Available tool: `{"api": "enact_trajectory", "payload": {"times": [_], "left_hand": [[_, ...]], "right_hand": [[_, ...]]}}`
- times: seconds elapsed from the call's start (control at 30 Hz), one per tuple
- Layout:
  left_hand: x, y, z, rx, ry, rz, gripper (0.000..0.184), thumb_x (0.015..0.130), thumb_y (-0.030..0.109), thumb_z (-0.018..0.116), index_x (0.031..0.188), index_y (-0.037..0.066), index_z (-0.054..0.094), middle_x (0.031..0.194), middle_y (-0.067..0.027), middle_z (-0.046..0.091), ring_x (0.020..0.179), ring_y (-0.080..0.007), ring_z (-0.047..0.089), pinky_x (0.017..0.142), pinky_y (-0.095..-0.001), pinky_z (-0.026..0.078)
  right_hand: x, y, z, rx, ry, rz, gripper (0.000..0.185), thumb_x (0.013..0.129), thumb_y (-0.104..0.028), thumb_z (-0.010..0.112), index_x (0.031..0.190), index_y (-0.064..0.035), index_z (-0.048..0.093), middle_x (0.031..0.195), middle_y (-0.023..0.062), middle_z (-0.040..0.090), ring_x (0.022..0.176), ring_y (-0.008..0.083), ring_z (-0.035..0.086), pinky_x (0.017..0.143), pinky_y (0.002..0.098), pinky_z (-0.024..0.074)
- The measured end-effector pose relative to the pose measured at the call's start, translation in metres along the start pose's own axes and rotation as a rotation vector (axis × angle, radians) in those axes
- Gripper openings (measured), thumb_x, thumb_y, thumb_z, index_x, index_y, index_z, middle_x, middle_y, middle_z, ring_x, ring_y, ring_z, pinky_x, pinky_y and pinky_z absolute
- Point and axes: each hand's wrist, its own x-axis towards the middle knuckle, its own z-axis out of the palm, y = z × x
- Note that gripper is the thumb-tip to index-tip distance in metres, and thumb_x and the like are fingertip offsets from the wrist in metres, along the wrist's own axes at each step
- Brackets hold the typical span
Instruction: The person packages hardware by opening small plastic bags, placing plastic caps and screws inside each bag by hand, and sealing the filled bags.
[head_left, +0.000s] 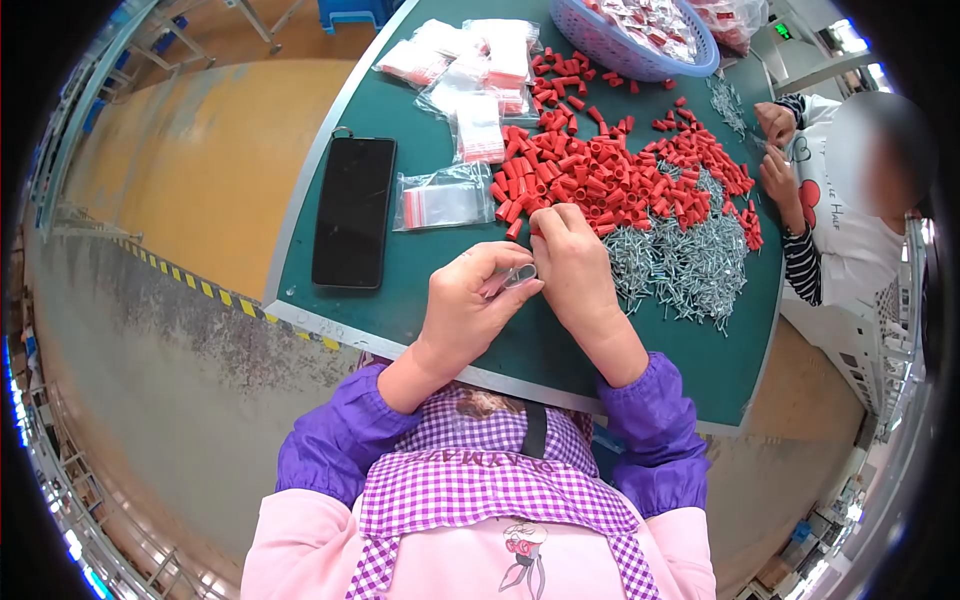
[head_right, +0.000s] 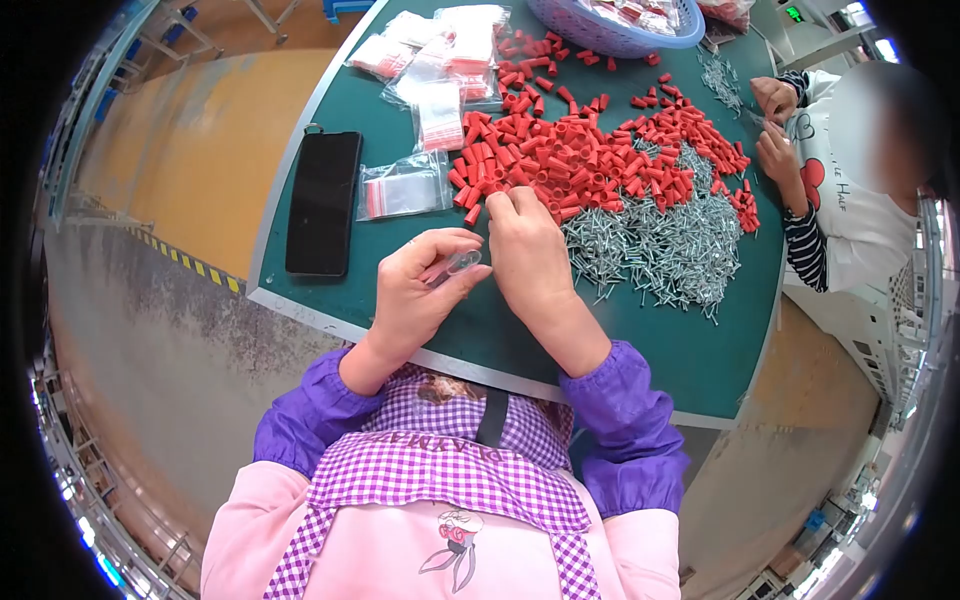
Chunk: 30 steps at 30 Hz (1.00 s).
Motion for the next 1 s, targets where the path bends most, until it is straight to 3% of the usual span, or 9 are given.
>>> {"api": "enact_trajectory", "payload": {"times": [0.2, 0.3, 0.4, 0.6, 0.7, 0.9, 0.93, 1.0], "left_hand": [[0.002, 0.001, 0.004, -0.110, -0.012, -0.168, 0.023, 0.079, 0.002, 0.073, 0.100, -0.002, 0.064, 0.092, -0.0037, 0.066, 0.067, -0.0040, 0.059, 0.055, -0.0185, 0.049], [0.001, -0.002, 0.002, 0.015, -0.020, -0.113, 0.023, 0.079, 0.003, 0.074, 0.100, -0.002, 0.064, 0.089, -0.0025, 0.065, 0.065, -0.0035, 0.059, 0.055, -0.0182, 0.049], [0.001, -0.004, 0.003, 0.023, -0.020, -0.108, 0.023, 0.079, 0.004, 0.074, 0.099, -0.002, 0.064, 0.085, -0.0021, 0.065, 0.063, -0.0033, 0.058, 0.054, -0.0178, 0.048], [0.003, -0.003, 0.004, -0.012, -0.024, -0.151, 0.021, 0.081, 0.006, 0.073, 0.099, -0.002, 0.065, 0.081, -0.0011, 0.065, 0.063, -0.0025, 0.058, 0.054, -0.0175, 0.047], [0.003, -0.002, 0.005, -0.045, -0.022, -0.182, 0.021, 0.081, 0.007, 0.073, 0.099, -0.002, 0.065, 0.081, -0.0007, 0.065, 0.063, -0.0023, 0.058, 0.054, -0.0175, 0.047], [0.007, -0.004, 0.005, -0.049, 0.007, -0.156, 0.022, 0.080, 0.008, 0.074, 0.098, -0.001, 0.065, 0.082, -0.0013, 0.066, 0.064, -0.0026, 0.058, 0.054, -0.0179, 0.047], [0.008, -0.004, 0.005, -0.043, 0.004, -0.166, 0.022, 0.080, 0.008, 0.074, 0.098, -0.002, 0.065, 0.082, -0.0014, 0.066, 0.065, -0.0027, 0.058, 0.054, -0.0180, 0.047], [0.011, -0.002, 0.007, -0.032, -0.020, -0.180, 0.022, 0.080, 0.008, 0.074, 0.098, -0.002, 0.065, 0.083, -0.0016, 0.067, 0.066, -0.0028, 0.058, 0.054, -0.0181, 0.047]], "right_hand": [[0.006, -0.003, -0.005, -0.213, -0.157, 0.000, 0.022, 0.073, 0.001, 0.060, 0.093, -0.0029, 0.051, 0.088, 0.0149, 0.057, 0.079, 0.0312, 0.063, 0.067, 0.0392, 0.0528], [0.012, -0.002, -0.009, -0.225, -0.182, -0.065, 0.023, 0.074, 0.001, 0.060, 0.094, -0.0032, 0.049, 0.086, 0.0145, 0.057, 0.077, 0.0313, 0.065, 0.065, 0.0387, 0.0539], [0.012, 0.003, -0.005, -0.175, -0.161, 0.007, 0.017, 0.082, -0.004, 0.055, 0.098, -0.0060, 0.052, 0.087, 0.0143, 0.059, 0.075, 0.0358, 0.063, 0.062, 0.0430, 0.0528], [0.015, 0.007, -0.003, -0.065, -0.133, 0.029, 0.018, 0.083, -0.007, 0.057, 0.100, -0.0048, 0.052, 0.090, 0.0159, 0.059, 0.079, 0.0367, 0.062, 0.067, 0.0452, 0.0521], [0.020, 0.004, -0.006, -0.111, -0.237, 0.062, 0.019, 0.082, -0.006, 0.058, 0.099, -0.0036, 0.053, 0.093, 0.0164, 0.061, 0.083, 0.0364, 0.062, 0.068, 0.0458, 0.0510], [0.017, 0.007, -0.021, 0.228, -0.071, 0.074, 0.007, 0.083, -0.005, 0.059, 0.088, -0.0006, 0.056, 0.081, 0.0186, 0.061, 0.075, 0.0371, 0.062, 0.066, 0.0433, 0.0495], [0.014, 0.006, -0.025, 0.341, -0.121, 0.217, 0.008, 0.082, -0.006, 0.061, 0.085, 0.0005, 0.057, 0.080, 0.0192, 0.062, 0.076, 0.0362, 0.062, 0.065, 0.0424, 0.0481], [0.006, 0.011, -0.023, 0.266, -0.126, 0.181, 0.008, 0.082, -0.005, 0.062, 0.086, 0.0005, 0.057, 0.081, 0.0193, 0.062, 0.076, 0.0366, 0.062, 0.066, 0.0417, 0.0483]]}}
